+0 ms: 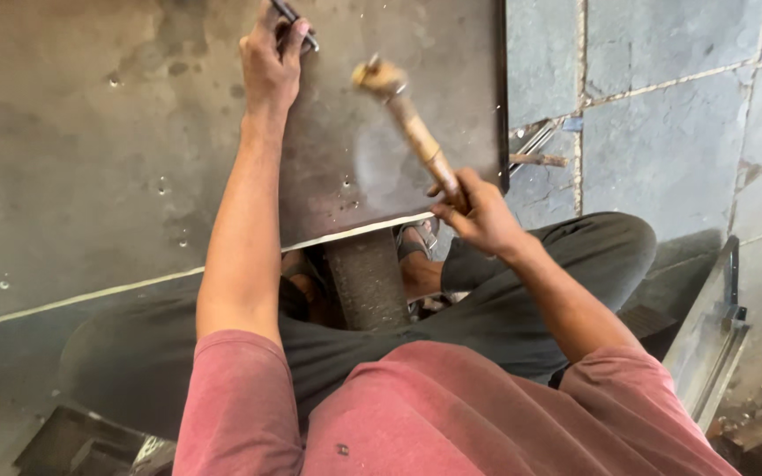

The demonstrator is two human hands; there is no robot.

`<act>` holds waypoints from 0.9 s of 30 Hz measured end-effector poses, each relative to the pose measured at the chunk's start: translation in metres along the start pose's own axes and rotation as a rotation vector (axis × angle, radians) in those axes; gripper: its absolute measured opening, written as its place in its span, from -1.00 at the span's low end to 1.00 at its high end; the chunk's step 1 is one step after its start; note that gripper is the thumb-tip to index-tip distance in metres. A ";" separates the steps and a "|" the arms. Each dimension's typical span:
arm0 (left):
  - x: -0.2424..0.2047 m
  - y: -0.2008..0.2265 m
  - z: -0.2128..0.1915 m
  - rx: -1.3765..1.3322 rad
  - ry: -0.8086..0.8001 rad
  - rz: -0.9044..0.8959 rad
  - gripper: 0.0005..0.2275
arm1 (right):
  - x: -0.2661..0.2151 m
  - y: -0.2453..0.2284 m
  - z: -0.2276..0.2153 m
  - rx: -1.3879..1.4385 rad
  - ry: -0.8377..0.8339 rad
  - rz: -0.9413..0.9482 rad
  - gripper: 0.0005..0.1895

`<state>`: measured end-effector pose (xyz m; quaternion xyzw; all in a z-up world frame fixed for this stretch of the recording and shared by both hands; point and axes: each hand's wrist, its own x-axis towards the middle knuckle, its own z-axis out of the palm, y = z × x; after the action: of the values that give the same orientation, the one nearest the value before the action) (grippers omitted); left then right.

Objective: The person sits on the floor and uses a hammer and a metal punch to create indentations on a large metal sheet. They repeatedly position the punch and strike it with the hammer, then occasionally tap the sheet directly with the hammer.

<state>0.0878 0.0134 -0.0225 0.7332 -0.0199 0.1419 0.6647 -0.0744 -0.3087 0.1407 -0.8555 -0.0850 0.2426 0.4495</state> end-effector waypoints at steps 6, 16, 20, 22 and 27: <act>0.009 0.012 -0.002 -0.009 -0.012 0.046 -0.89 | 0.017 -0.012 -0.008 -0.095 0.102 0.123 -0.73; -0.002 0.018 -0.002 0.277 -0.049 0.290 -0.88 | -0.001 -0.106 -0.092 0.545 0.134 -0.506 -0.71; -0.003 0.017 0.006 0.332 -0.063 0.374 -0.84 | 0.015 -0.122 -0.081 0.053 0.127 -0.780 -0.71; 0.000 0.016 0.001 0.391 -0.062 0.418 -0.84 | 0.042 -0.110 -0.059 -0.390 0.070 -0.343 -0.88; -0.006 0.009 0.010 0.282 -0.021 0.210 -0.94 | 0.017 -0.069 -0.054 -0.258 0.024 -0.009 -0.85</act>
<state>0.0820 0.0020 -0.0162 0.8145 -0.0833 0.2040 0.5367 -0.0277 -0.3017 0.2170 -0.9086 -0.1138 0.2174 0.3379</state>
